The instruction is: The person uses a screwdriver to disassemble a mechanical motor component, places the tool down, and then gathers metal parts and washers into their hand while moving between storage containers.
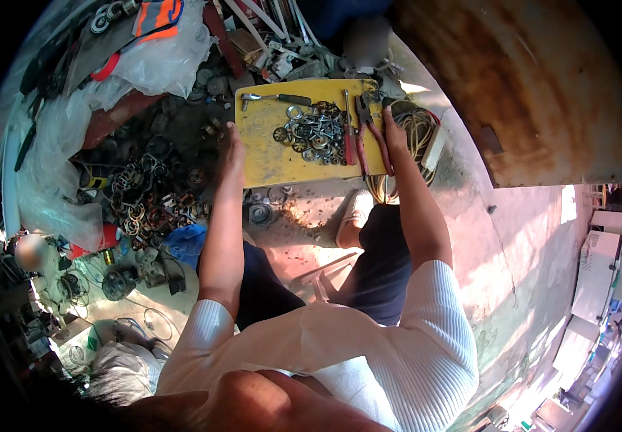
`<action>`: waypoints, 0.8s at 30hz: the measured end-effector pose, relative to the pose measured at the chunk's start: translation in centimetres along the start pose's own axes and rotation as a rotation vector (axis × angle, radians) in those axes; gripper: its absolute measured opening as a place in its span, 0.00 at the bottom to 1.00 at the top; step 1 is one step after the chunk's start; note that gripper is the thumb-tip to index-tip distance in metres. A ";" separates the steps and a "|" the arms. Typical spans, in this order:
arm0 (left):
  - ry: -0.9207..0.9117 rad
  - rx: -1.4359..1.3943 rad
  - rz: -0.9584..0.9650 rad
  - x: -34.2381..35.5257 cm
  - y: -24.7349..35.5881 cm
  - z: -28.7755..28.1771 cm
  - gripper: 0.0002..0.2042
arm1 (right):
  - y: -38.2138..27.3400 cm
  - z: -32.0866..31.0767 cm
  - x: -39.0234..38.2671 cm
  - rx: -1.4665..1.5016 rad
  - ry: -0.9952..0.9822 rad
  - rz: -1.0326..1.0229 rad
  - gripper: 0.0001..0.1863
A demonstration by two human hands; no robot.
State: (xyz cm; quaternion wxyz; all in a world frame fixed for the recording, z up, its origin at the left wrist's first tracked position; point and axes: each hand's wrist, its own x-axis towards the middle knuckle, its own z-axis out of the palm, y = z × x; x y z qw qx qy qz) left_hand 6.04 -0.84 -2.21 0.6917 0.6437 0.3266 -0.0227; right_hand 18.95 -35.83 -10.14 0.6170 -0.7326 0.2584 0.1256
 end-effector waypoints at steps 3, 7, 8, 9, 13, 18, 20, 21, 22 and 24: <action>-0.002 0.032 -0.027 8.3 -6.4 -2.9 0.44 | -0.3 2.6 -1.1 -0.003 -0.040 0.020 0.46; -0.061 0.035 -0.008 9.2 -6.6 0.9 0.44 | 3.2 -2.1 3.6 0.128 -0.043 -0.018 0.46; -0.057 0.070 0.000 8.8 -6.3 0.9 0.44 | 3.3 -1.7 3.2 0.153 -0.046 0.000 0.45; -0.051 0.103 0.008 8.4 -5.9 0.9 0.45 | 3.4 -1.5 2.6 0.177 -0.050 0.018 0.44; -0.095 0.087 0.045 8.4 -4.4 0.3 0.45 | 2.7 -0.8 1.5 0.450 -0.293 0.121 0.34; -0.031 0.180 -0.196 10.3 -6.2 -3.4 0.49 | 1.8 2.7 -0.1 0.409 -0.419 0.039 0.31; -0.022 0.156 -0.145 10.0 -6.3 -3.6 0.49 | 1.3 2.1 0.5 0.346 -0.387 0.064 0.32; -0.017 0.145 -0.117 9.8 -6.4 -3.6 0.49 | 1.3 2.0 1.2 0.348 -0.391 0.069 0.33; -0.137 0.165 -0.142 6.7 -2.6 -1.1 0.46 | 1.9 -0.8 1.9 0.327 -0.300 -0.019 0.35; -0.121 0.167 -0.072 5.6 -2.3 -1.4 0.45 | 2.2 -2.4 4.2 0.093 -0.095 -0.102 0.35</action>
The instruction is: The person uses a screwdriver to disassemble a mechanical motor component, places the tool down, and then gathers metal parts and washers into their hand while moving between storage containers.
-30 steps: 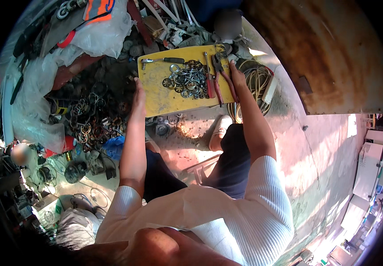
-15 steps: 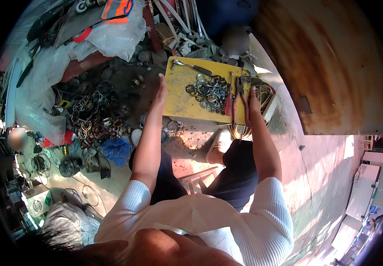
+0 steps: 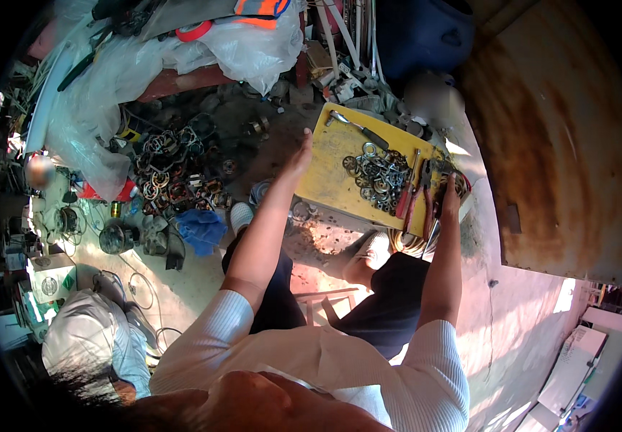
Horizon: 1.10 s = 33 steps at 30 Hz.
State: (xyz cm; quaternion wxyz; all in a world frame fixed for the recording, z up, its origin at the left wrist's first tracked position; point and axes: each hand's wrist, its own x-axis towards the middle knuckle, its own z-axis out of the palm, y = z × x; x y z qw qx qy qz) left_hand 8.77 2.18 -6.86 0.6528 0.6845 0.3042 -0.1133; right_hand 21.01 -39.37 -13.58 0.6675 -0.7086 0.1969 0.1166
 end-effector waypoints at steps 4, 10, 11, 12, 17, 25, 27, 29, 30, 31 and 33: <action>0.147 -0.089 0.203 1.1 -2.5 -1.3 0.41 | -4.6 2.0 -2.8 -0.872 0.474 -0.403 0.29; 0.324 -0.029 0.620 -4.6 1.3 -0.8 0.25 | -14.2 6.8 -16.1 -0.312 0.763 -1.429 0.10; 0.273 -0.046 0.667 -6.1 1.7 -1.0 0.23 | -14.6 8.4 -18.4 -0.398 0.780 -1.599 0.10; 0.124 -0.148 0.633 -7.1 1.2 -0.8 0.24 | -14.0 10.1 -19.8 -0.392 0.692 -1.638 0.09; -0.879 -0.883 0.039 -12.8 0.3 -1.2 0.26 | -11.4 17.1 -24.4 -0.676 -0.304 -1.800 0.17; -0.456 -0.870 0.091 -14.0 -2.6 -5.9 0.19 | -6.9 21.8 -28.7 -0.843 -0.818 -1.555 0.27; -0.302 -0.838 0.083 -14.4 -1.7 -7.8 0.20 | -6.9 21.6 -28.3 -0.797 -0.796 -1.502 0.26; -0.163 -0.859 0.048 -11.4 -4.1 -10.4 0.20 | -6.7 21.9 -27.8 -0.777 -0.725 -1.461 0.24; -0.130 -0.830 0.005 -9.7 -4.5 -11.6 0.22 | -7.1 22.1 -27.4 -0.694 -0.655 -1.467 0.25; -0.088 -0.715 -0.012 -8.5 -3.9 -11.9 0.19 | -7.2 21.7 -26.9 -0.684 -0.638 -1.439 0.25; -0.001 -0.479 -0.067 -4.9 -4.2 -13.8 0.15 | -7.7 21.9 -26.0 -0.639 -0.583 -1.402 0.25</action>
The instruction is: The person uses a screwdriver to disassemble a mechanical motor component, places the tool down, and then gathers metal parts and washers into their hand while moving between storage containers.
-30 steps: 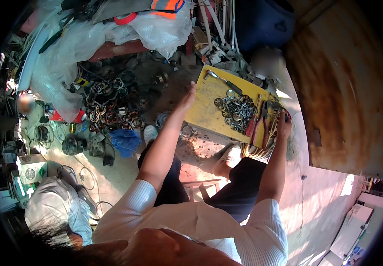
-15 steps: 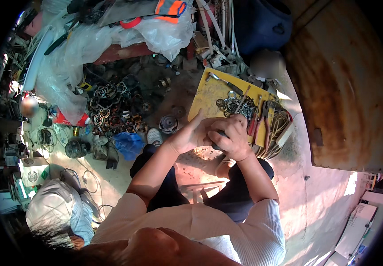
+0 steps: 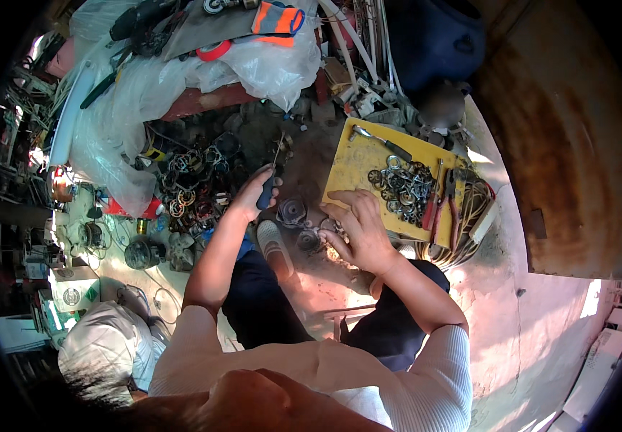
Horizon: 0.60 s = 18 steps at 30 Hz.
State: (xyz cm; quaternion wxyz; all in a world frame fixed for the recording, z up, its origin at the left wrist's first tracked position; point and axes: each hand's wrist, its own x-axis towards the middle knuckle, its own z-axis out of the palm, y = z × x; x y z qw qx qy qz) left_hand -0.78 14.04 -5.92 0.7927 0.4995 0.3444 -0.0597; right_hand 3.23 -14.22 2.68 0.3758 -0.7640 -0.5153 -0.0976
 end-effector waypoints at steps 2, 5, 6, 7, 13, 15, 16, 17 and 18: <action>0.047 0.200 -0.052 4.9 -0.1 -2.7 0.12 | 0.3 -0.1 1.0 -0.002 0.005 -0.050 0.23; 0.108 0.403 -0.119 13.0 -2.5 -7.2 0.08 | 0.5 0.3 2.3 0.043 -0.015 -0.110 0.18; 0.117 0.456 -0.141 15.5 -2.9 -8.2 0.06 | 0.6 0.7 2.5 0.054 -0.012 -0.120 0.18; 0.110 0.508 -0.120 17.7 -3.1 -8.0 0.12 | 1.0 0.9 2.4 0.052 -0.014 -0.120 0.18; 0.218 1.123 0.443 30.7 -4.1 -8.8 0.23 | 2.3 0.5 0.8 0.114 -0.053 -0.006 0.15; 0.189 1.246 0.402 33.6 -2.7 -9.7 0.29 | 2.2 -0.1 0.5 0.127 -0.100 -0.010 0.15; 0.228 1.313 0.473 34.8 -2.9 -9.8 0.29 | 1.9 -0.3 0.4 0.129 -0.124 -0.007 0.15; 0.283 1.382 0.539 35.5 -2.9 -10.5 0.29 | 1.3 -0.6 0.7 0.147 -0.132 0.007 0.14; 0.351 1.450 0.605 36.2 -2.7 -11.3 0.28 | 1.1 -0.7 0.7 0.188 -0.173 -0.011 0.14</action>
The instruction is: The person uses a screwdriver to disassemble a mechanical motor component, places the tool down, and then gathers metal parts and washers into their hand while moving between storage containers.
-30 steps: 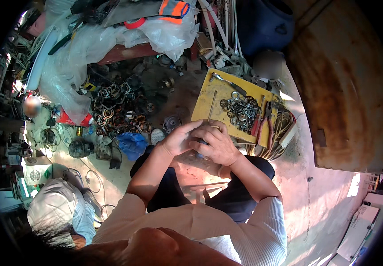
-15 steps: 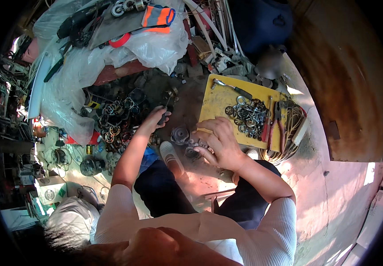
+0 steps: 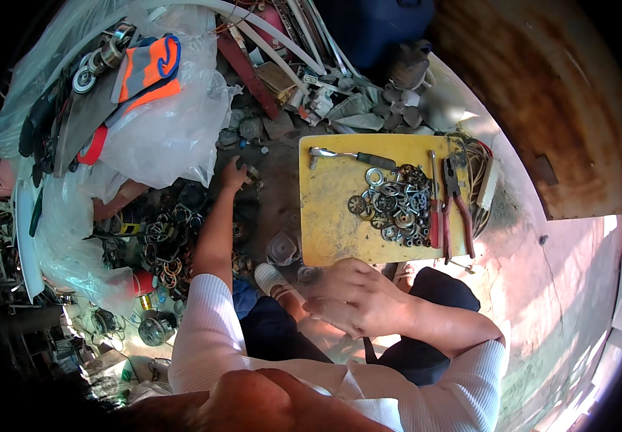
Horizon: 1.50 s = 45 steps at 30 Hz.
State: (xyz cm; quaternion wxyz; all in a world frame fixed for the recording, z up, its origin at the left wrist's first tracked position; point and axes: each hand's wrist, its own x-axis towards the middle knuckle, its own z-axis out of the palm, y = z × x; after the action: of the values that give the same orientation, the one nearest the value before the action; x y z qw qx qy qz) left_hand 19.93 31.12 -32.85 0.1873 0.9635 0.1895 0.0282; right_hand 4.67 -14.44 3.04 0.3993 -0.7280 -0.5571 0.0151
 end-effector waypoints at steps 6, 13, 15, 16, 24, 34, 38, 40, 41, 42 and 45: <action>-0.075 -0.048 -0.098 3.3 5.3 0.3 0.26 | 1.6 0.2 -1.2 0.055 -0.058 0.080 0.16; 0.078 0.099 0.061 10.0 1.8 -0.6 0.22 | 2.0 -0.9 -0.3 0.006 -0.066 0.079 0.09; 0.040 0.167 0.053 12.2 2.1 -0.9 0.21 | 2.7 -1.1 -0.4 0.004 -0.056 0.106 0.09; -0.015 0.192 0.026 13.2 4.0 -1.0 0.21 | 3.1 -1.2 -0.6 -0.005 -0.065 0.140 0.09; -0.149 0.380 0.025 17.2 3.1 -0.7 0.21 | 4.4 -1.9 -1.2 -0.002 -0.094 0.272 0.11; -0.488 -0.020 0.350 5.4 4.0 -14.3 0.21 | 5.1 -3.4 -1.6 0.003 0.054 0.391 0.12; -0.038 0.156 0.060 9.4 5.5 -12.2 0.20 | 5.1 -3.3 -0.7 -0.005 0.051 0.383 0.11; -0.018 0.227 -0.002 12.7 5.1 -9.6 0.18 | 5.1 -3.1 -0.7 0.005 0.041 0.401 0.11; -0.009 0.265 -0.035 14.2 4.2 -8.0 0.17 | 5.1 -2.9 -0.7 0.012 0.036 0.409 0.11; 0.008 0.298 -0.047 15.7 2.5 -6.7 0.16 | 5.2 -2.8 -0.7 0.004 0.013 0.386 0.12; -0.070 0.332 -0.016 19.3 -0.2 -4.9 0.15 | 5.5 -2.6 -0.7 -0.008 -0.002 0.366 0.13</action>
State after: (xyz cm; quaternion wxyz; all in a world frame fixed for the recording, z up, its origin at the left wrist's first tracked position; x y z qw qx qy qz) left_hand 37.10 40.26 -28.72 0.0320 0.9800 0.1927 -0.0387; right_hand 10.00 -16.83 1.28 0.3861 -0.8189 -0.4158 0.0860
